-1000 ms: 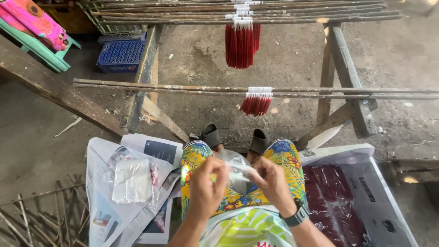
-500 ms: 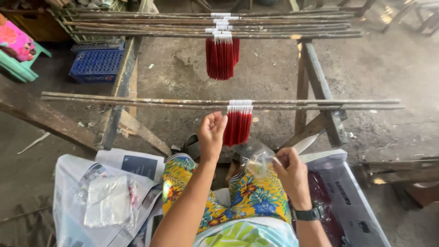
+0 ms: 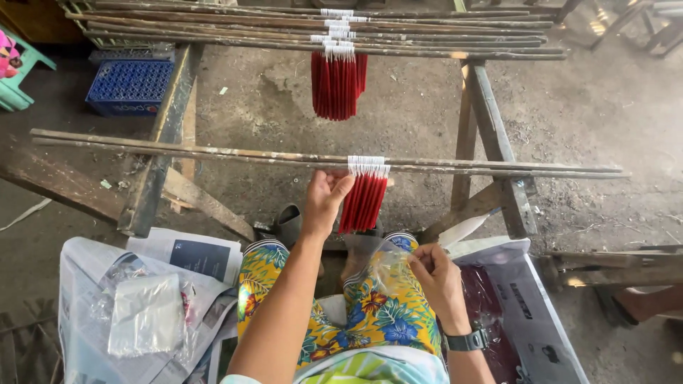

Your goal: The person is packaging bundles of incense sticks into plastic bags and then placing them into a storage box.

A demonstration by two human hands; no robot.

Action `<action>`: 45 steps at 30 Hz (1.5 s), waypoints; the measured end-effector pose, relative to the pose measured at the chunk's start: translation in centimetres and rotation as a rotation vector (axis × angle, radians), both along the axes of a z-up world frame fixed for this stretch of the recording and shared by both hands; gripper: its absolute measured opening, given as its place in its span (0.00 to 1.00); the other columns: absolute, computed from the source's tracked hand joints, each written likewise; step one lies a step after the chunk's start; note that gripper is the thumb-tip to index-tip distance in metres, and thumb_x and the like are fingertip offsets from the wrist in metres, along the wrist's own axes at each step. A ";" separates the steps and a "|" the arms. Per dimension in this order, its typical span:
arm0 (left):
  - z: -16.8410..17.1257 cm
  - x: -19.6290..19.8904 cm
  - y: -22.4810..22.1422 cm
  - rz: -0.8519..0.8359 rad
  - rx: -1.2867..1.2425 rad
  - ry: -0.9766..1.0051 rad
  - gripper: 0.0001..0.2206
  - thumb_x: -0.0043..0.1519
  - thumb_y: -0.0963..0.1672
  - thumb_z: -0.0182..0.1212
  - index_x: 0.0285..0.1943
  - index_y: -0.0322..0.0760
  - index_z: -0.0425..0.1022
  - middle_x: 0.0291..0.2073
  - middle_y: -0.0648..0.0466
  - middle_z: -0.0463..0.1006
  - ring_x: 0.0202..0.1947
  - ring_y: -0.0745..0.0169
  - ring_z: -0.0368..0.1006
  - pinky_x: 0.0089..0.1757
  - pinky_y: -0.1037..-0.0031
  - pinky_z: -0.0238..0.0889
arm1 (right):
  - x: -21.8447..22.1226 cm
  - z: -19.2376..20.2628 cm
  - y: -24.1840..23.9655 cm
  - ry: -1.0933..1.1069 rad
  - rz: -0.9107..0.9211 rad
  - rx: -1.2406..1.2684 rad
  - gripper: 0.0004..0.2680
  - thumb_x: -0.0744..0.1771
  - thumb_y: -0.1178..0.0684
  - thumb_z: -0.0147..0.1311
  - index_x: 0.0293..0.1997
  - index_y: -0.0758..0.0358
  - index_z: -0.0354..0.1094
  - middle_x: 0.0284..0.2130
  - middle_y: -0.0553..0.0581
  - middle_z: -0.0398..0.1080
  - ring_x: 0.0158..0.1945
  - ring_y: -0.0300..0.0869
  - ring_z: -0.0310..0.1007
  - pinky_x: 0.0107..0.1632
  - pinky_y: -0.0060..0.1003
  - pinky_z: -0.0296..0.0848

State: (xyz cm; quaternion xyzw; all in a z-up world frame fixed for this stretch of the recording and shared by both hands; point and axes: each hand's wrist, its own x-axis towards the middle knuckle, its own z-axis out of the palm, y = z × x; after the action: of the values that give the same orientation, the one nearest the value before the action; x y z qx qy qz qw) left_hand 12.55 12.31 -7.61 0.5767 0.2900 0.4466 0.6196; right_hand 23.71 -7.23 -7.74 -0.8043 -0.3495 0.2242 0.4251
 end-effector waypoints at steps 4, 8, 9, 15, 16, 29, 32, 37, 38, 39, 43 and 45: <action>0.6 0.5 0.3 -0.075 0.024 0.095 0.12 0.48 0.51 0.59 0.25 0.40 0.71 0.22 0.58 0.73 0.24 0.68 0.67 0.32 0.78 0.60 | 0.0 0.4 -0.1 0.045 -0.016 0.025 0.03 0.60 0.54 0.51 0.25 0.58 0.64 0.13 0.46 0.56 0.18 0.33 0.49 0.23 0.28 0.50; 0.4 0.3 -0.5 -0.069 0.099 0.094 0.14 0.52 0.50 0.56 0.16 0.44 0.62 0.13 0.63 0.61 0.16 0.71 0.53 0.25 0.79 0.49 | 0.1 0.1 -0.2 0.051 -0.020 0.035 0.03 0.60 0.54 0.50 0.25 0.59 0.64 0.13 0.46 0.55 0.19 0.32 0.49 0.23 0.28 0.51; 0.1 0.4 -0.7 -0.016 0.085 0.056 0.12 0.52 0.50 0.56 0.21 0.42 0.67 0.16 0.61 0.65 0.19 0.70 0.58 0.27 0.78 0.52 | 0.1 0.0 -0.2 0.041 -0.023 0.014 0.03 0.60 0.53 0.51 0.25 0.58 0.64 0.13 0.45 0.55 0.18 0.32 0.49 0.23 0.28 0.50; -0.5 0.9 0.5 -0.101 0.180 0.101 0.16 0.52 0.52 0.52 0.17 0.42 0.61 0.23 0.59 0.59 0.24 0.70 0.56 0.31 0.77 0.48 | -0.3 -0.5 -0.1 0.064 0.016 0.014 0.04 0.61 0.54 0.50 0.26 0.59 0.63 0.14 0.47 0.56 0.19 0.33 0.50 0.22 0.28 0.51; -0.9 1.3 1.0 -0.161 0.135 0.107 0.15 0.51 0.52 0.55 0.23 0.37 0.70 0.39 0.55 0.67 0.37 0.68 0.67 0.38 0.77 0.57 | -0.4 -0.5 -0.1 0.071 0.027 0.029 0.04 0.61 0.55 0.50 0.25 0.59 0.62 0.14 0.47 0.55 0.19 0.33 0.49 0.22 0.28 0.50; 1.6 1.2 0.5 -0.697 -0.044 -0.004 0.04 0.46 0.39 0.63 0.25 0.35 0.71 0.15 0.52 0.71 0.19 0.67 0.69 0.29 0.77 0.64 | 0.8 -3.2 0.1 0.098 -0.095 -0.023 0.05 0.59 0.53 0.53 0.29 0.61 0.66 0.13 0.56 0.61 0.21 0.42 0.61 0.29 0.37 0.61; 2.7 -0.7 -0.6 -0.751 -0.188 0.037 0.05 0.45 0.39 0.63 0.26 0.33 0.70 0.16 0.48 0.72 0.18 0.61 0.71 0.27 0.74 0.66 | 0.9 -3.0 0.6 0.078 -0.113 -0.024 0.04 0.59 0.52 0.52 0.29 0.58 0.66 0.13 0.53 0.62 0.21 0.42 0.63 0.30 0.36 0.61; 2.1 -1.1 -3.2 -0.596 -0.531 -0.171 0.08 0.45 0.38 0.61 0.31 0.28 0.68 0.15 0.43 0.70 0.16 0.54 0.71 0.24 0.66 0.67 | -0.1 -3.0 2.7 -0.027 -0.013 -0.022 0.05 0.60 0.54 0.49 0.35 0.58 0.64 0.15 0.55 0.62 0.21 0.46 0.63 0.31 0.39 0.62; 1.8 -0.8 -3.6 -0.591 -0.533 -0.173 0.08 0.45 0.38 0.61 0.31 0.28 0.68 0.15 0.43 0.70 0.16 0.54 0.71 0.24 0.66 0.67 | -0.3 -3.2 3.0 -0.027 -0.008 -0.024 0.05 0.60 0.54 0.49 0.35 0.58 0.64 0.15 0.55 0.62 0.21 0.46 0.63 0.31 0.39 0.62; 1.6 -0.5 -3.9 -0.557 -0.564 -0.247 0.10 0.46 0.38 0.61 0.34 0.28 0.67 0.16 0.43 0.70 0.17 0.54 0.70 0.25 0.67 0.67 | -0.5 -3.3 3.2 -0.030 0.013 -0.021 0.06 0.60 0.54 0.49 0.36 0.57 0.65 0.15 0.55 0.63 0.22 0.46 0.63 0.31 0.40 0.62; 0.0 1.1 -4.5 -0.477 -0.572 -0.398 0.14 0.48 0.39 0.60 0.41 0.29 0.64 0.18 0.43 0.70 0.19 0.53 0.70 0.26 0.65 0.67 | -0.4 -5.9 3.9 -0.019 0.064 0.014 0.06 0.60 0.52 0.48 0.36 0.55 0.65 0.15 0.55 0.61 0.22 0.46 0.61 0.30 0.39 0.61; -0.6 1.3 -4.5 -0.397 -0.527 -0.346 0.15 0.47 0.39 0.62 0.42 0.28 0.65 0.20 0.43 0.71 0.19 0.54 0.70 0.26 0.66 0.67 | -1.1 -4.8 4.0 -0.018 0.081 0.015 0.06 0.60 0.53 0.48 0.36 0.57 0.65 0.14 0.56 0.61 0.22 0.46 0.62 0.30 0.39 0.62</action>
State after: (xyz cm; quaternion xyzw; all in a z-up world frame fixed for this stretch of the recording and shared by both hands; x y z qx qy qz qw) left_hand 13.87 7.85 -8.17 0.3583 0.1683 0.3185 0.8613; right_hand 22.63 -3.24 -12.52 -0.7883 -0.3871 0.2314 0.4186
